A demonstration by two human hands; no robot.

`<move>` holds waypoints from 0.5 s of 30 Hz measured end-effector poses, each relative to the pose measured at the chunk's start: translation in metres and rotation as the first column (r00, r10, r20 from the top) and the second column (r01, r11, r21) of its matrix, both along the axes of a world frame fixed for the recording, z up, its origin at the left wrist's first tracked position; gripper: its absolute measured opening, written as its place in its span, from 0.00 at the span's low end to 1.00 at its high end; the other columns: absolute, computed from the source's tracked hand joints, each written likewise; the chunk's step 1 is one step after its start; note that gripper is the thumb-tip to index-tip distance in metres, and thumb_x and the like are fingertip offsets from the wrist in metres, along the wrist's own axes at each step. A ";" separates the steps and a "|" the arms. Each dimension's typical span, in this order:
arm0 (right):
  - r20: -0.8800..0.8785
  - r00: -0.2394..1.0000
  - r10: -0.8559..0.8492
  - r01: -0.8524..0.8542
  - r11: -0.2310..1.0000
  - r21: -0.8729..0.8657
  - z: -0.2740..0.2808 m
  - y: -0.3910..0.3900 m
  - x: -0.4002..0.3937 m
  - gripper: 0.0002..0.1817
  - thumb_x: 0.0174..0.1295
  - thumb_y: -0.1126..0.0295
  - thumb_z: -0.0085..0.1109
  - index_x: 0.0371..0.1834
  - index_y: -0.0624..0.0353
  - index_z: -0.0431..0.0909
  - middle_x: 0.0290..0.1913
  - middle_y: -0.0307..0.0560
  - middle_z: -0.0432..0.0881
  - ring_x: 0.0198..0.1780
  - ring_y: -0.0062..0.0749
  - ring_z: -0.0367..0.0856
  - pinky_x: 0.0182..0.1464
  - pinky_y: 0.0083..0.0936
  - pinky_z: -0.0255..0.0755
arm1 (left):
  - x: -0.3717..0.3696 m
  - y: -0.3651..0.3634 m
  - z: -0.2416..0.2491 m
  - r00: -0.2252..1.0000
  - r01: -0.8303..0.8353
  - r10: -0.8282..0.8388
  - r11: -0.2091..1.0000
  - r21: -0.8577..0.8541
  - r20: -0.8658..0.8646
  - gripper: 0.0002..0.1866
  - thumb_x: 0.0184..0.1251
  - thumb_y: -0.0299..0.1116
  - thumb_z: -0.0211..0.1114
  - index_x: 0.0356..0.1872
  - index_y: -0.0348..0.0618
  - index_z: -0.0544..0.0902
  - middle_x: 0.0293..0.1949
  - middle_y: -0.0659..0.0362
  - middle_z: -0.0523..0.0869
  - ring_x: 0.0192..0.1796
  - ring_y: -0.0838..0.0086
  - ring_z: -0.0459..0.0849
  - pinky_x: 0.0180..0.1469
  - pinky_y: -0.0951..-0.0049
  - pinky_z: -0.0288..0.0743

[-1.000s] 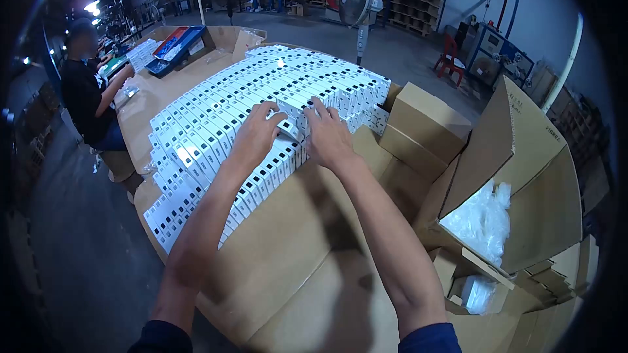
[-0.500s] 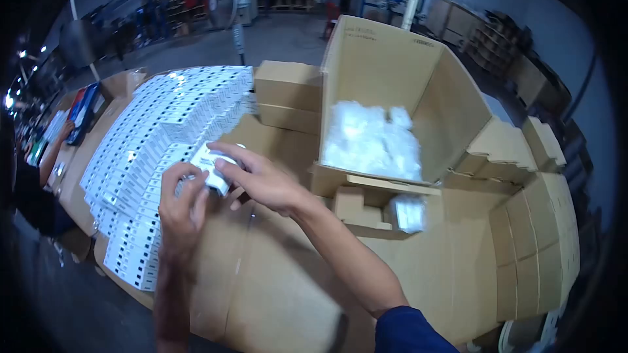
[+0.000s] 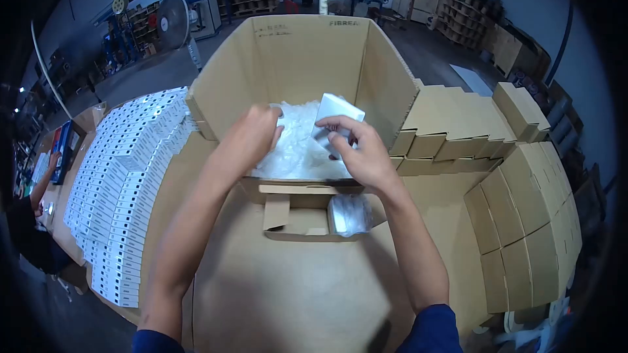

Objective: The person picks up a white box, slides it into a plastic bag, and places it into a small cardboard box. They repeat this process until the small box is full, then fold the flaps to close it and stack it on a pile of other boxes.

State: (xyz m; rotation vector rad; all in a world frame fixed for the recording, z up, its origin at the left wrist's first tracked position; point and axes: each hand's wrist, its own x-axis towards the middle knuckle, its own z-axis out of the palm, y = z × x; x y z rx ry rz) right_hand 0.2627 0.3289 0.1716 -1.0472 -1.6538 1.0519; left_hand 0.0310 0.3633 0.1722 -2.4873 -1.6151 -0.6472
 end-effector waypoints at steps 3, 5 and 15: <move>0.098 0.989 -0.111 0.104 0.992 0.075 -0.006 0.030 0.016 0.16 0.69 0.73 0.59 0.57 0.57 0.87 0.48 0.48 0.89 0.46 0.25 0.84 0.47 0.25 0.79 | 0.010 0.085 -0.018 0.963 -0.137 0.140 0.990 0.029 -0.229 0.10 0.64 0.22 0.67 0.45 0.34 0.89 0.43 0.39 0.89 0.50 0.45 0.90 0.48 0.51 0.87; 0.079 0.986 -0.144 0.137 0.987 0.079 -0.016 0.050 0.017 0.16 0.67 0.71 0.60 0.57 0.56 0.87 0.49 0.52 0.89 0.48 0.31 0.86 0.49 0.28 0.79 | 0.011 0.112 -0.033 0.935 -0.217 0.204 0.976 -0.010 -0.291 0.11 0.64 0.21 0.65 0.45 0.36 0.90 0.44 0.40 0.89 0.54 0.47 0.90 0.49 0.52 0.88; 0.334 0.877 -0.344 0.167 0.872 0.461 -0.035 0.092 0.005 0.28 0.56 0.57 0.79 0.59 0.54 0.87 0.62 0.63 0.82 0.66 0.57 0.79 0.72 0.44 0.70 | -0.002 0.097 -0.018 0.993 0.072 -0.072 0.997 0.012 0.094 0.11 0.60 0.24 0.71 0.43 0.32 0.88 0.44 0.40 0.90 0.50 0.43 0.86 0.59 0.51 0.76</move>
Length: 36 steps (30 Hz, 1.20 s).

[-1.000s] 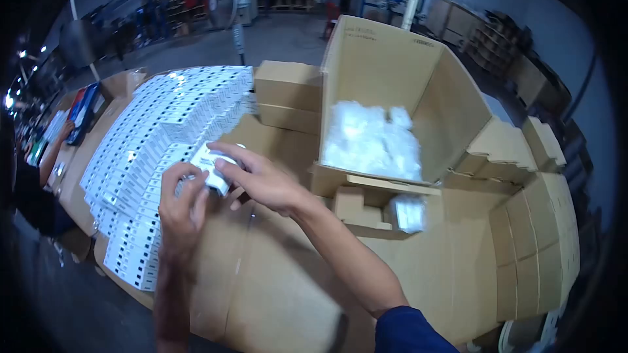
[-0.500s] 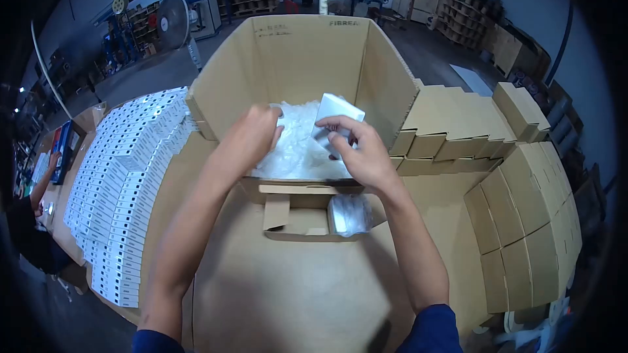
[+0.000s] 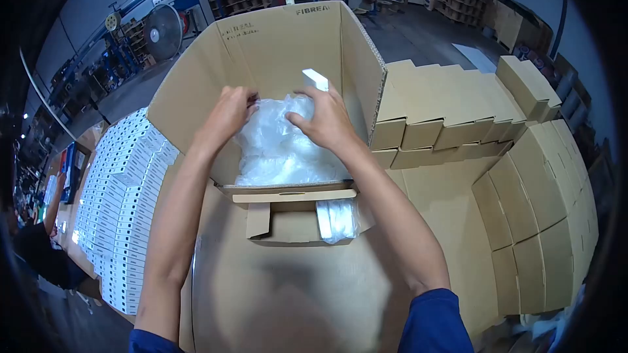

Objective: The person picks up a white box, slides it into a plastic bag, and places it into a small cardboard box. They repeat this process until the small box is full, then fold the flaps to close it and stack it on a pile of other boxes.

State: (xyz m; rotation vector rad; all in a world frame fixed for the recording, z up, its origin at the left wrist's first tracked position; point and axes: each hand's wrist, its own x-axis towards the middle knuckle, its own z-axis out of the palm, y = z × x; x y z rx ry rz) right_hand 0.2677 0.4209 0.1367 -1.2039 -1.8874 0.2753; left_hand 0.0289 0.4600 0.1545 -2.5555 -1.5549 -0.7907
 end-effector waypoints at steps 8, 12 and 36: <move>0.136 0.981 0.140 -0.119 0.981 -0.151 0.027 0.013 -0.022 0.16 0.64 0.63 0.72 0.44 0.68 0.90 0.50 0.71 0.86 0.57 0.63 0.83 0.63 0.49 0.75 | 0.010 -0.031 0.040 0.958 0.105 -0.120 0.992 0.070 0.259 0.07 0.68 0.27 0.70 0.42 0.33 0.87 0.36 0.42 0.90 0.39 0.50 0.91 0.45 0.59 0.83; 0.127 0.979 0.161 -0.159 0.987 -0.028 0.022 -0.004 -0.026 0.21 0.74 0.58 0.61 0.36 0.69 0.88 0.29 0.65 0.86 0.40 0.59 0.88 0.48 0.47 0.81 | 0.025 -0.030 0.027 0.823 -0.111 -0.009 0.978 0.176 0.569 0.08 0.73 0.30 0.67 0.40 0.33 0.87 0.33 0.41 0.90 0.39 0.48 0.91 0.42 0.57 0.81; -0.428 0.904 -0.022 0.160 0.944 0.290 0.032 -0.141 0.001 0.09 0.76 0.72 0.63 0.36 0.65 0.83 0.31 0.41 0.75 0.38 0.30 0.74 0.43 0.26 0.69 | 0.014 -0.024 0.023 0.755 -0.291 0.208 0.956 0.033 0.621 0.31 0.84 0.57 0.51 0.44 0.34 0.85 0.35 0.44 0.87 0.39 0.58 0.89 0.45 0.56 0.85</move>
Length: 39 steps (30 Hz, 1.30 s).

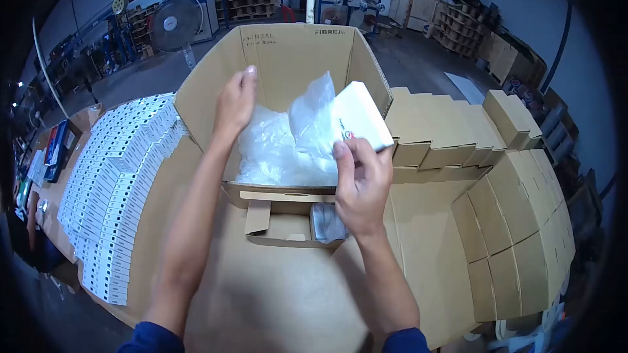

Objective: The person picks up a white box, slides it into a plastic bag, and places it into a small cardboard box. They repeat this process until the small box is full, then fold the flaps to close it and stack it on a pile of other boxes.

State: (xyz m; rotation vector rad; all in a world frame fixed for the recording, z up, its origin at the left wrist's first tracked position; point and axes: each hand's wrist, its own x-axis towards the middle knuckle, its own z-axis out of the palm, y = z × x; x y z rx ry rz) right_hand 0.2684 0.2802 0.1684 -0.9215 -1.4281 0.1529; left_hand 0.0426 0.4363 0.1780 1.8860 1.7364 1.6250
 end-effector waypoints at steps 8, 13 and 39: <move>-0.166 0.986 0.002 -0.027 0.989 -0.149 -0.080 -0.081 -0.028 0.09 0.76 0.69 0.63 0.41 0.65 0.84 0.48 0.47 0.77 0.45 0.30 0.75 0.51 0.26 0.70 | 0.045 -0.173 -0.052 0.347 0.644 -0.539 0.732 0.223 0.767 0.16 0.86 0.37 0.58 0.60 0.34 0.75 0.53 0.57 0.83 0.53 0.79 0.82 0.57 0.74 0.77; -0.161 0.977 0.140 -0.183 0.936 -0.302 -0.117 -0.155 -0.033 0.15 0.74 0.62 0.69 0.50 0.65 0.85 0.54 0.43 0.75 0.53 0.26 0.76 0.55 0.22 0.71 | 0.046 -0.251 -0.085 0.447 0.436 -0.453 0.863 0.255 0.771 0.11 0.83 0.34 0.62 0.52 0.38 0.74 0.42 0.63 0.82 0.43 0.85 0.79 0.47 0.79 0.75; 0.086 0.970 0.225 -0.191 0.937 -0.293 -0.134 -0.246 -0.045 0.09 0.61 0.75 0.77 0.39 0.71 0.87 0.67 0.61 0.76 0.60 0.44 0.83 0.58 0.32 0.79 | 0.008 -0.402 -0.161 0.859 0.071 -0.118 0.991 0.112 0.498 0.10 0.77 0.25 0.64 0.54 0.38 0.76 0.47 0.50 0.82 0.49 0.69 0.83 0.47 0.72 0.76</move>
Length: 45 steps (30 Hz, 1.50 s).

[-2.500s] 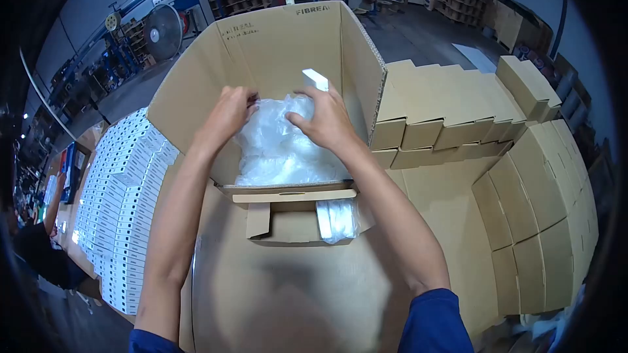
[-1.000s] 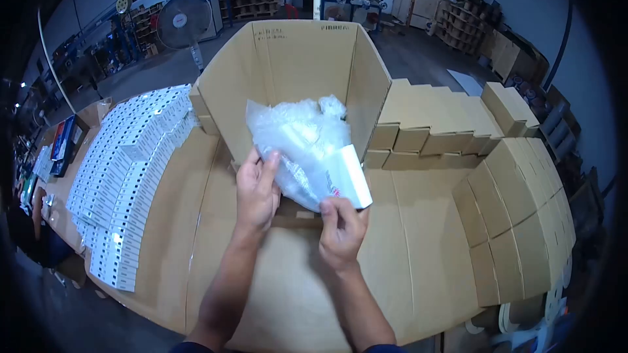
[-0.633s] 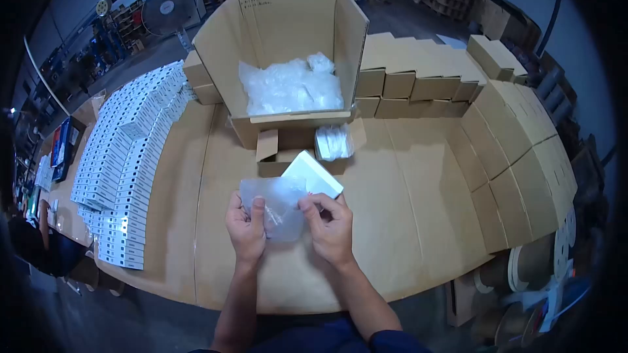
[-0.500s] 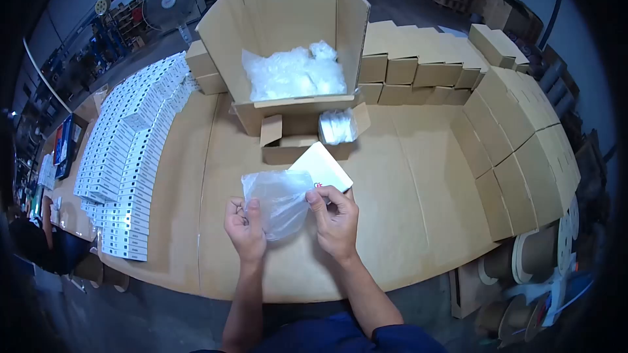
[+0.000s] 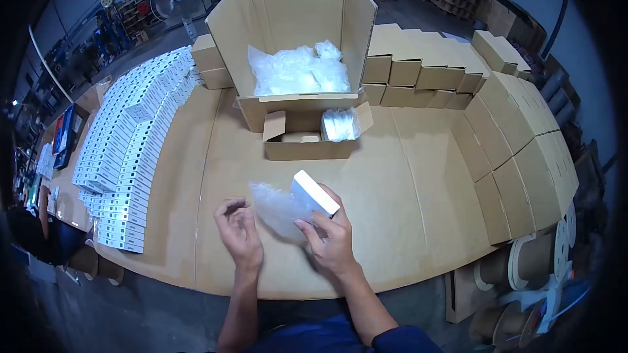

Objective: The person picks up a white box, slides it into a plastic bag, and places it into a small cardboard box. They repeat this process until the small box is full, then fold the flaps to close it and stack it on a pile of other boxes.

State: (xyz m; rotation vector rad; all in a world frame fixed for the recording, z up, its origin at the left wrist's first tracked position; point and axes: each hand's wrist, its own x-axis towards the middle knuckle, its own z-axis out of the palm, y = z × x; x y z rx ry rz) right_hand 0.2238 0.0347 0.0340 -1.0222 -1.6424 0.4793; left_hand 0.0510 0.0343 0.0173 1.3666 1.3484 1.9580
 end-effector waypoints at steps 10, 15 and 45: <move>0.243 0.970 0.003 -0.017 0.998 0.055 0.014 0.001 0.013 0.12 0.51 0.76 0.80 0.37 0.66 0.88 0.71 0.62 0.75 0.69 0.53 0.78 0.65 0.40 0.79 | -0.003 0.008 0.054 0.645 0.252 -0.206 0.966 -0.049 -0.736 0.17 0.53 0.33 0.81 0.41 0.42 0.85 0.52 0.53 0.84 0.57 0.55 0.81 0.60 0.56 0.75; 0.182 0.983 -0.027 0.034 0.999 -0.039 0.007 0.001 0.017 0.11 0.53 0.74 0.80 0.38 0.64 0.90 0.70 0.60 0.76 0.66 0.54 0.81 0.65 0.40 0.80 | -0.004 0.014 0.049 0.652 0.360 -0.296 0.931 -0.059 -0.699 0.11 0.60 0.28 0.77 0.38 0.41 0.83 0.38 0.53 0.87 0.45 0.58 0.87 0.49 0.60 0.80; 0.012 0.999 -0.049 0.050 0.939 -0.341 -0.023 -0.010 0.027 0.08 0.57 0.76 0.78 0.37 0.65 0.89 0.66 0.60 0.79 0.57 0.47 0.85 0.54 0.32 0.80 | -0.006 0.002 -0.024 0.759 0.646 -0.521 0.678 -0.352 0.390 0.50 0.55 0.27 0.86 0.76 0.38 0.63 0.67 0.50 0.78 0.68 0.66 0.79 0.68 0.62 0.77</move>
